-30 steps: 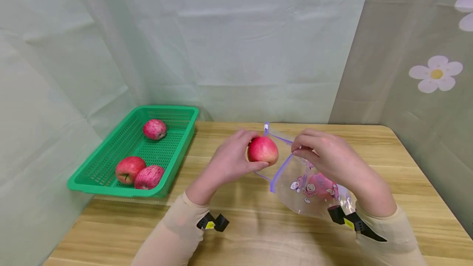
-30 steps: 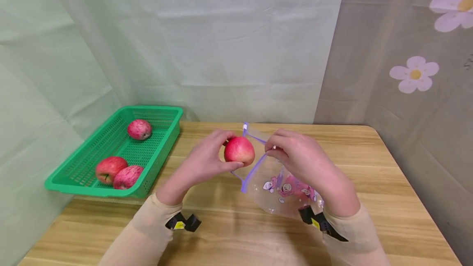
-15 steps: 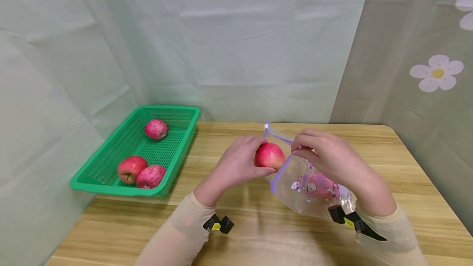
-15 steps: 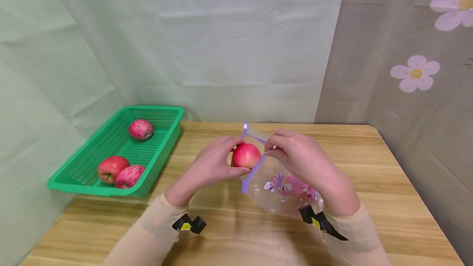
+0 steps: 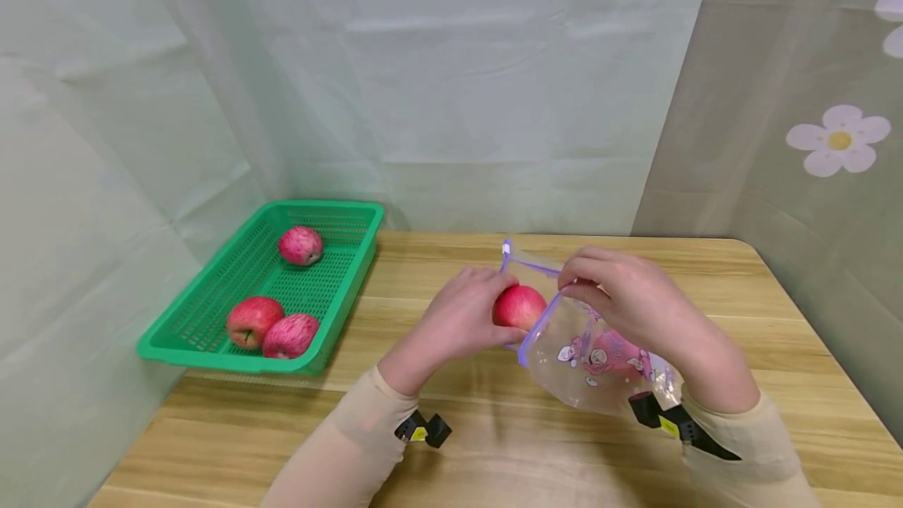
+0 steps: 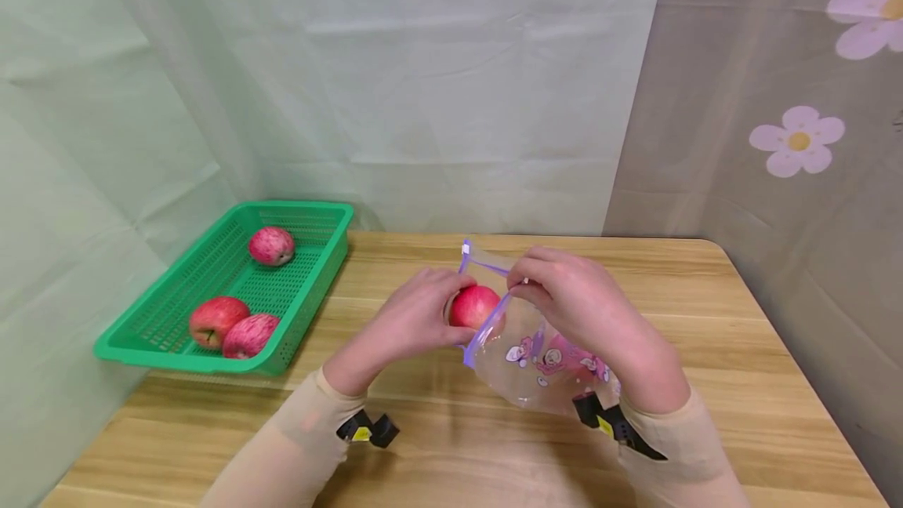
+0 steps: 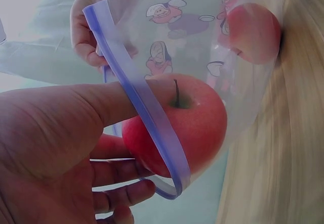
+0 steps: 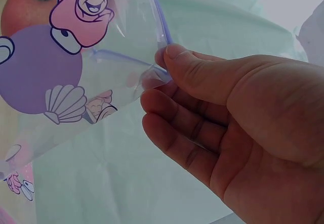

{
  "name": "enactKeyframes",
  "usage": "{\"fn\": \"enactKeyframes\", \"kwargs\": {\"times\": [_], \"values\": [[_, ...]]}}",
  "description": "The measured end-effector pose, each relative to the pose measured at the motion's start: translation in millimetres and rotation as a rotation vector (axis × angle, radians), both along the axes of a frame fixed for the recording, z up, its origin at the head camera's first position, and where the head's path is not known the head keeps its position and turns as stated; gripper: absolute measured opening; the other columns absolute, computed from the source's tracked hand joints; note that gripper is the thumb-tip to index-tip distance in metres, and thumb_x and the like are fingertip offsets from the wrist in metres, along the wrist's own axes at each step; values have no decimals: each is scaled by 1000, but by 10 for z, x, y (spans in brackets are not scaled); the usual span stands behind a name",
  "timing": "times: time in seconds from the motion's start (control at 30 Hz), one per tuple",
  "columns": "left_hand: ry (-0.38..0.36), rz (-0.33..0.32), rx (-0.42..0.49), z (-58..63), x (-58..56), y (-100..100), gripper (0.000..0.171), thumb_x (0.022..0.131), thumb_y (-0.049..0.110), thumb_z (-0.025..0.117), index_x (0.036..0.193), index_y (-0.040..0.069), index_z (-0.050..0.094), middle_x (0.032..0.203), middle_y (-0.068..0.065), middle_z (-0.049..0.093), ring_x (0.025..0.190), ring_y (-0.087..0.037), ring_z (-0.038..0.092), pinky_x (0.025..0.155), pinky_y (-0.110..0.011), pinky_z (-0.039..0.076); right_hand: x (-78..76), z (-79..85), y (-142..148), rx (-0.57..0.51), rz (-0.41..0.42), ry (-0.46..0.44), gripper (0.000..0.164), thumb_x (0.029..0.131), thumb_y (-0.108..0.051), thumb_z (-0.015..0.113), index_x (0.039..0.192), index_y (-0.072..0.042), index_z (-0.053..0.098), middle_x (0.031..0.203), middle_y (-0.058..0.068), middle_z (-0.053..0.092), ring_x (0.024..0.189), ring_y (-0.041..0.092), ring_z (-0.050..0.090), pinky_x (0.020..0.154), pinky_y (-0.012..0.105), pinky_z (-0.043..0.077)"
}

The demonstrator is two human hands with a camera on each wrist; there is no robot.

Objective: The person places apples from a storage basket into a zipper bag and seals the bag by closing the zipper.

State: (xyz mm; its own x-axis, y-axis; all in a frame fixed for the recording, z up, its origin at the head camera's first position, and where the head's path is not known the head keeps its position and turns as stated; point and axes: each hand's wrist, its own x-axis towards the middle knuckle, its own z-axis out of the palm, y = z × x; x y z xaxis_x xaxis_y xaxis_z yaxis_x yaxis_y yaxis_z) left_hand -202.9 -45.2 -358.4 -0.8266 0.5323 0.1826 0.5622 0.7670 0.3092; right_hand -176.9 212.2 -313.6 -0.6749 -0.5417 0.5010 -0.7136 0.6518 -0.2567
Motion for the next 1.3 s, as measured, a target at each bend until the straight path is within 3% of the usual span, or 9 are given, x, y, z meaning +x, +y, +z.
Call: {"fn": "enactKeyframes", "kwargs": {"times": [0.87, 1.3], "values": [[18, -24, -49, -57, 29, 20, 64, 85, 46, 97, 136, 15, 74, 127, -1, 76, 105, -23, 61, 91, -38, 53, 12, 12, 4, 0, -16, -3, 27, 90, 1, 89, 99, -21, 78, 99, -11, 74, 89, 11, 70, 80, 42, 63], [16, 5, -78, -79, 38, 36, 62, 84, 48, 97, 133, 17, 75, 125, 0, 76, 106, -22, 62, 87, -38, 47, 18, 24, 6, 7, -27, -16, 26, 92, 3, 87, 101, -20, 79, 101, -8, 76, 92, 16, 73, 85, 46, 64]]}}
